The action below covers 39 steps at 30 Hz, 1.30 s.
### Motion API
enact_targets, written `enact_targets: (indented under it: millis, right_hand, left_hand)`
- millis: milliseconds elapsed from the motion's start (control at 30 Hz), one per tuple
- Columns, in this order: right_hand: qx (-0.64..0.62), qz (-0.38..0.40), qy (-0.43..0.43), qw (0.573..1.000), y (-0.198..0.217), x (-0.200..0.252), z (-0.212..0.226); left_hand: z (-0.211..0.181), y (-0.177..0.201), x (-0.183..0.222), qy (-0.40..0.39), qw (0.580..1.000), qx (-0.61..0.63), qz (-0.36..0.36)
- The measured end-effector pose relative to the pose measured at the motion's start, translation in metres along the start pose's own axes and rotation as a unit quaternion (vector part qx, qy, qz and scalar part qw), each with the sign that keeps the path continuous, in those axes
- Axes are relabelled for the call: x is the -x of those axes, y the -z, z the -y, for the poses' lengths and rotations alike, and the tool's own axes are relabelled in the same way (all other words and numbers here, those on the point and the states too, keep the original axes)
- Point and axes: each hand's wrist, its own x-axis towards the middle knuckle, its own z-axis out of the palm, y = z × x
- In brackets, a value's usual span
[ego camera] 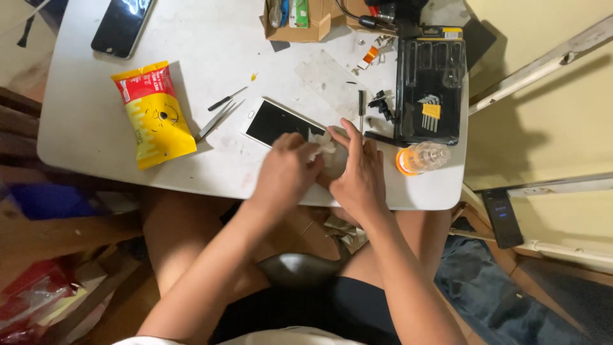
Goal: Cleaning a smartphone screen using a tissue and a microfiber cloth on a workbench.
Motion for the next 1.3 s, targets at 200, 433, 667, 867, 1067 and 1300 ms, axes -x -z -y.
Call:
enact_targets:
  millis: [200, 433, 667, 867, 1067, 1300]
  right_hand:
    - [-0.011, -0.018, 0.016, 1.000, -0.003, -0.001, -0.002]
    - [0.002, -0.019, -0.005, 1.000, 0.001, 0.000, 0.002]
    - [-0.017, -0.014, 0.004, 1.000, -0.001, 0.002, 0.000]
    - [-0.006, -0.025, 0.006, 1.000, 0.001, 0.001, 0.004]
    - [-0.017, -0.028, -0.001, 0.999, 0.016, 0.003, 0.021]
    - [-0.027, -0.045, 0.010, 0.999, -0.002, 0.000, 0.000]
  left_hand:
    - [0.070, 0.018, -0.030, 0.021, 0.988, -0.092, -0.119]
    - [0.006, 0.004, -0.013, -0.047, 0.998, -0.005, -0.044]
    - [0.061, 0.014, -0.023, 0.038, 0.997, -0.024, -0.067]
    - [0.006, -0.005, -0.022, -0.034, 0.997, -0.040, -0.058]
    - [0.004, -0.003, -0.015, -0.039, 0.999, -0.001, 0.006]
    - [0.027, 0.047, -0.047, 0.087, 0.989, 0.022, -0.119]
